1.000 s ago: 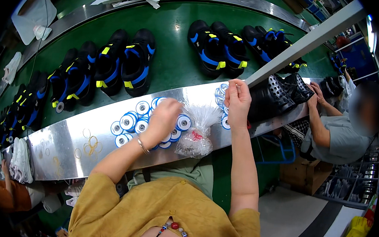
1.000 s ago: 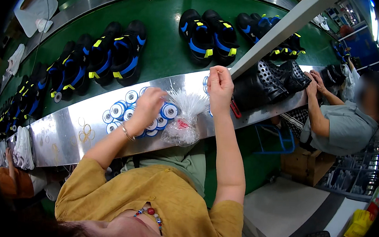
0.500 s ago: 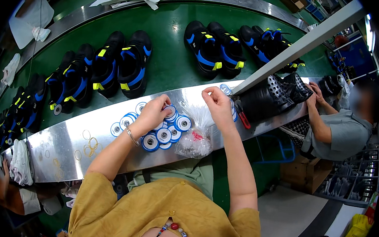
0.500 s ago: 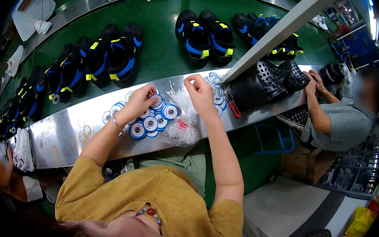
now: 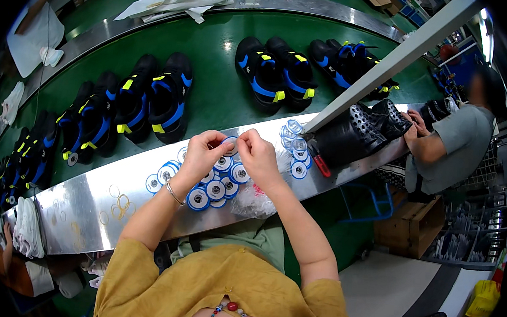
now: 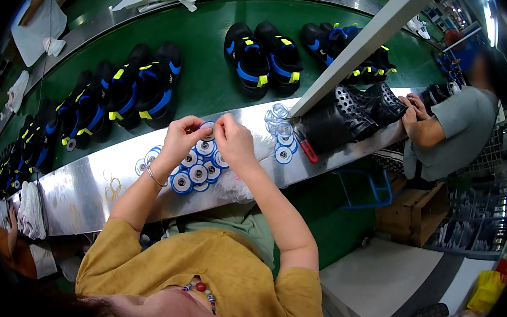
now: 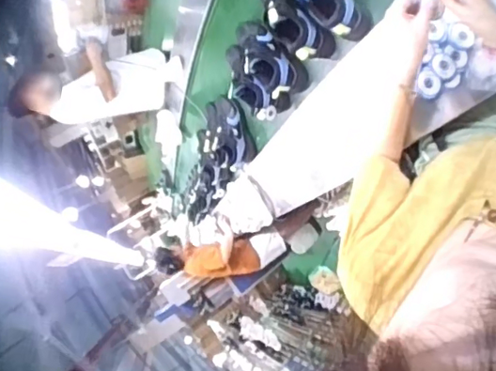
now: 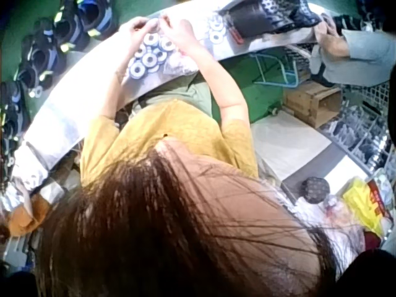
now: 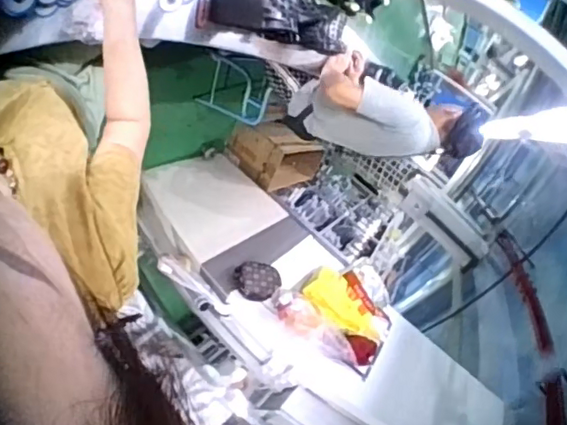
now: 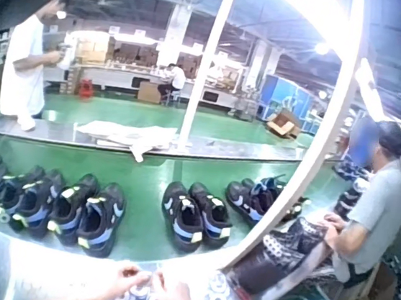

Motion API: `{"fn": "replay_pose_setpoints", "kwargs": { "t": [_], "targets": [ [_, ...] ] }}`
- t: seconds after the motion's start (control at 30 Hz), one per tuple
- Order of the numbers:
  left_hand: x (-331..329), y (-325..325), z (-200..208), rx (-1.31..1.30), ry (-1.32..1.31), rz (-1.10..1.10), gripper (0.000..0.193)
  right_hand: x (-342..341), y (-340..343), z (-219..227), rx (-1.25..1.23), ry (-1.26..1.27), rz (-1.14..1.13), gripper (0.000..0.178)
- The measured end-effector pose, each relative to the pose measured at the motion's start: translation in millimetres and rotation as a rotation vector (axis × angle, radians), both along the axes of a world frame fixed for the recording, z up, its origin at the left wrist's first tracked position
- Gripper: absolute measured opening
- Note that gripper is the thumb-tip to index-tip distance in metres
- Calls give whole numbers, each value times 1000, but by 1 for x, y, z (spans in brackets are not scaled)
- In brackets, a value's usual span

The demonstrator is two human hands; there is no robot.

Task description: The person attaches small circular labels to the tongue of black and blue sneakers on a moving conveyor belt. They repeatedly pick up labels, peel off backing, and press them onto the shoes. The person briefly retrieves a phone from a bag and returns it before resuming the labeling task.

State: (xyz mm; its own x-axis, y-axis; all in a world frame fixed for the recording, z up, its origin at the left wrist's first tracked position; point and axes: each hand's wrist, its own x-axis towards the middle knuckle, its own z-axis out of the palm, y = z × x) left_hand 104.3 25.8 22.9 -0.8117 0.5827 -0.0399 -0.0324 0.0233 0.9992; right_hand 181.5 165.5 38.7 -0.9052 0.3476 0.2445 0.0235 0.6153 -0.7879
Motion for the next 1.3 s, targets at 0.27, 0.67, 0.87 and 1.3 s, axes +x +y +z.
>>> {"fn": "replay_pose_setpoints", "kwargs": {
  "t": [0.27, 0.67, 0.87, 1.3],
  "targets": [
    [7, 16, 5, 39, 248, 27, 12, -2, -1, 3, 78, 98, -75, 7],
    [0, 35, 9, 204, -412, -142, 16, 9, 33, 1, -194, 34, 145, 8],
    [-2, 47, 13, 189, -216, -141, 15, 8, 48, 11, -277, -17, 140, 9],
    [-52, 158, 10, -19, 823, 206, 41, 11, 89, 9, -345, 79, -99, 8]
  ]
}}
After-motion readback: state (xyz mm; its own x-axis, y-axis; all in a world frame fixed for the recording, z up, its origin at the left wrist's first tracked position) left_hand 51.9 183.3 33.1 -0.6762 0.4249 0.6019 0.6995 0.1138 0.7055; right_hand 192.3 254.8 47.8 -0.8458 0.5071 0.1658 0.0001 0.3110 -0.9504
